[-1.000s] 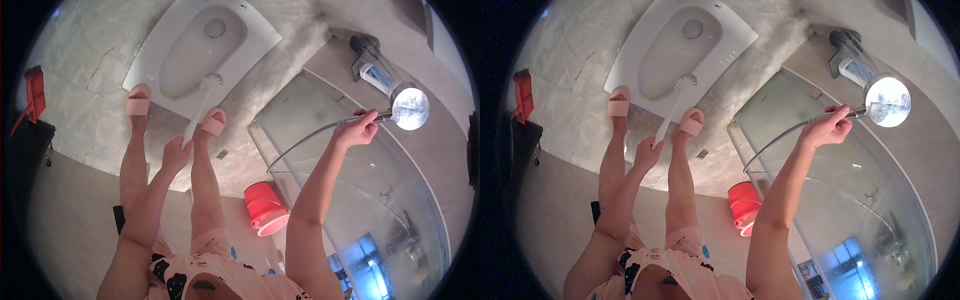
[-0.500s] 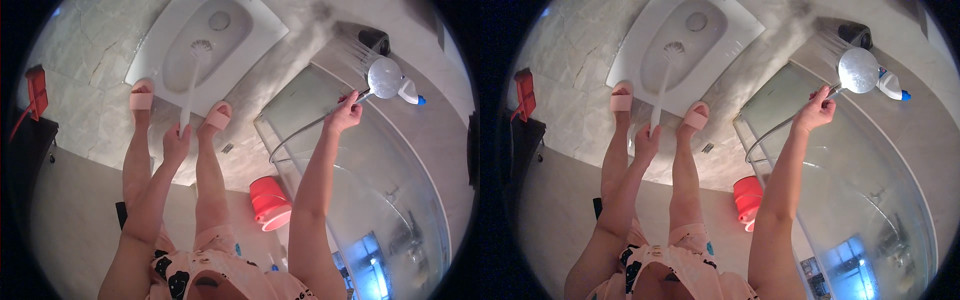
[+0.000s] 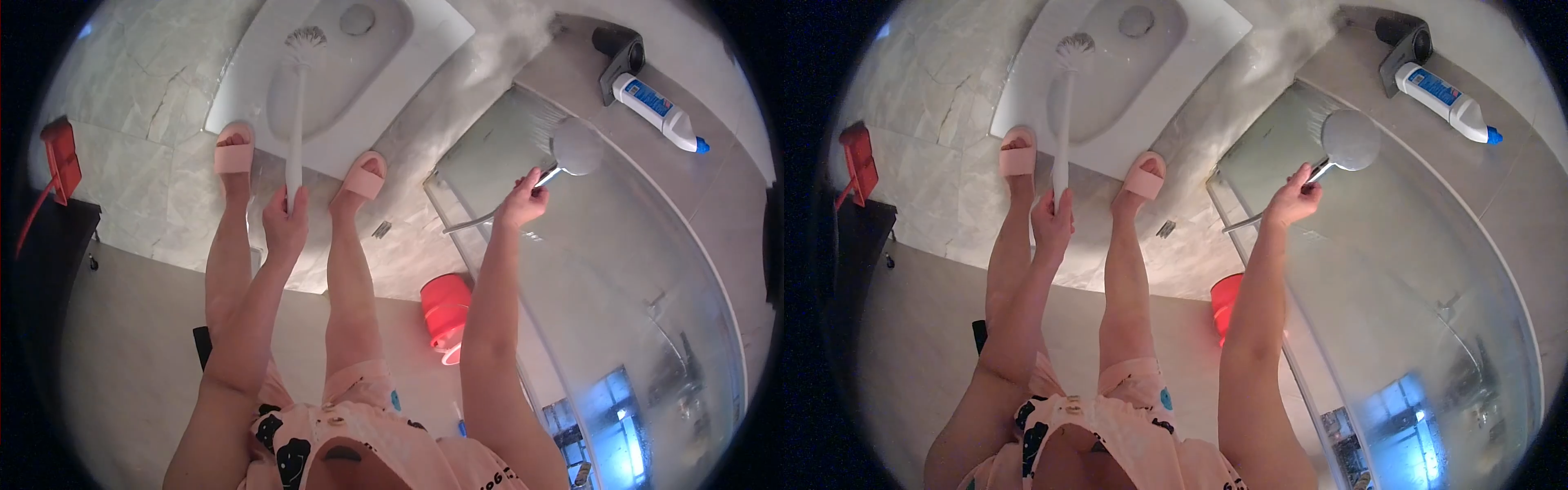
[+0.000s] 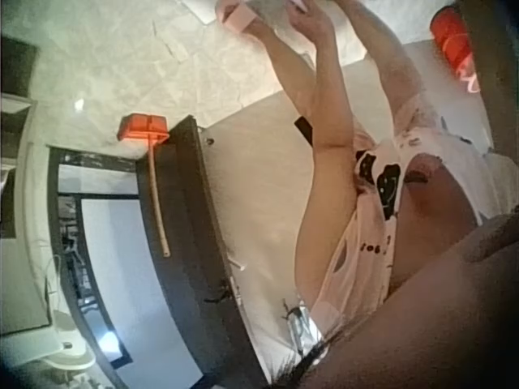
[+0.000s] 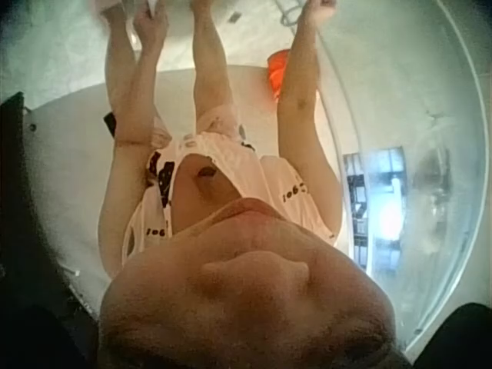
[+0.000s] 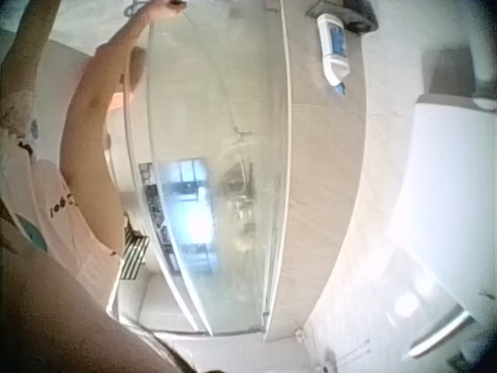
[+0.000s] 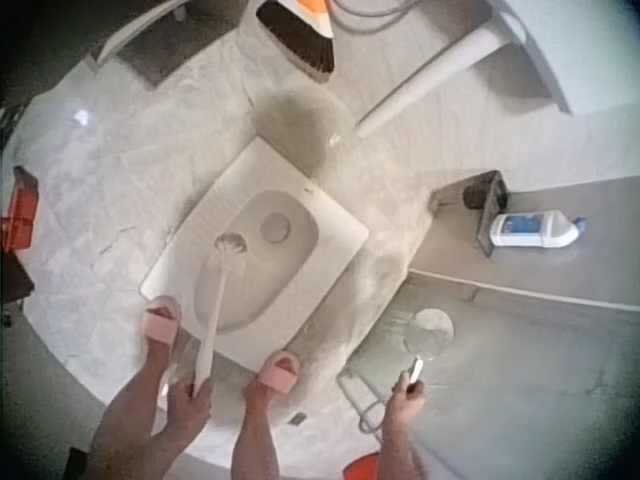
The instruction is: Cleaning the bathroom floor and scrubbing a squat toilet with detergent and a brush.
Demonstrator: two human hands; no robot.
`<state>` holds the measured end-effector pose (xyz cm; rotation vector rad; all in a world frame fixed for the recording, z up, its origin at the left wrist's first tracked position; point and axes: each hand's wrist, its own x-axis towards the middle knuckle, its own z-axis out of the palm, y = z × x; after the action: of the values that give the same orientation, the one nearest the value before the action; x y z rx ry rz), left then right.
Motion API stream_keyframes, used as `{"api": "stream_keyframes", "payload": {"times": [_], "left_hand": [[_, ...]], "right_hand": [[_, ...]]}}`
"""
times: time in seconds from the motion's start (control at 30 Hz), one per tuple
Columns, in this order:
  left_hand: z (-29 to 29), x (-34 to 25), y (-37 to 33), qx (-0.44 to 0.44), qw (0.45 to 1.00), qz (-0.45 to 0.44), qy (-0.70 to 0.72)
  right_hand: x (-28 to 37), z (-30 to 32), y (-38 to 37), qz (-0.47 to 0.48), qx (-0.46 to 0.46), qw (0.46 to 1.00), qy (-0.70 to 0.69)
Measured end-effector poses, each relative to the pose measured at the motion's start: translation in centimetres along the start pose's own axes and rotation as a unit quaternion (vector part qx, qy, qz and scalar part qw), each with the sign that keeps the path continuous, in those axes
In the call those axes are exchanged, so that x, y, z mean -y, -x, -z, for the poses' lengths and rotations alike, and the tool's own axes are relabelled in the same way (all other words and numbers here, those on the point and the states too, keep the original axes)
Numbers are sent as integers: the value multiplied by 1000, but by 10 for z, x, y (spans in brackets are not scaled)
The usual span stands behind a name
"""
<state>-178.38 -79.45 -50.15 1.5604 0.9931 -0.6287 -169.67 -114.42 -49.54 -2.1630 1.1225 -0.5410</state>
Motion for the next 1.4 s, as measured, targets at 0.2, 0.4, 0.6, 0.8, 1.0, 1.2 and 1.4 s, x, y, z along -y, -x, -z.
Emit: {"api": "stream_keyframes", "payload": {"times": [0.2,0.4,0.6,0.8,1.0,1.2,1.4], "left_hand": [[3,0,2,12,1000,0,6],[0,-4,4,0,998,10,63],[1,-3,3,-26,997,3,70],[5,1,4,-16,997,25,67],[9,1,6,-37,997,51,53],[21,4,3,-66,995,25,74],[48,-3,-3,-155,971,-28,178]], "right_hand": [[-34,21,38,-66,121,985,107],[-41,12,57,-63,114,991,0],[-24,10,79,-112,198,974,-19],[-41,25,140,-117,350,929,22],[-47,29,208,-68,473,878,31],[-38,38,240,39,569,820,54],[-7,8,254,71,629,773,45]]}}
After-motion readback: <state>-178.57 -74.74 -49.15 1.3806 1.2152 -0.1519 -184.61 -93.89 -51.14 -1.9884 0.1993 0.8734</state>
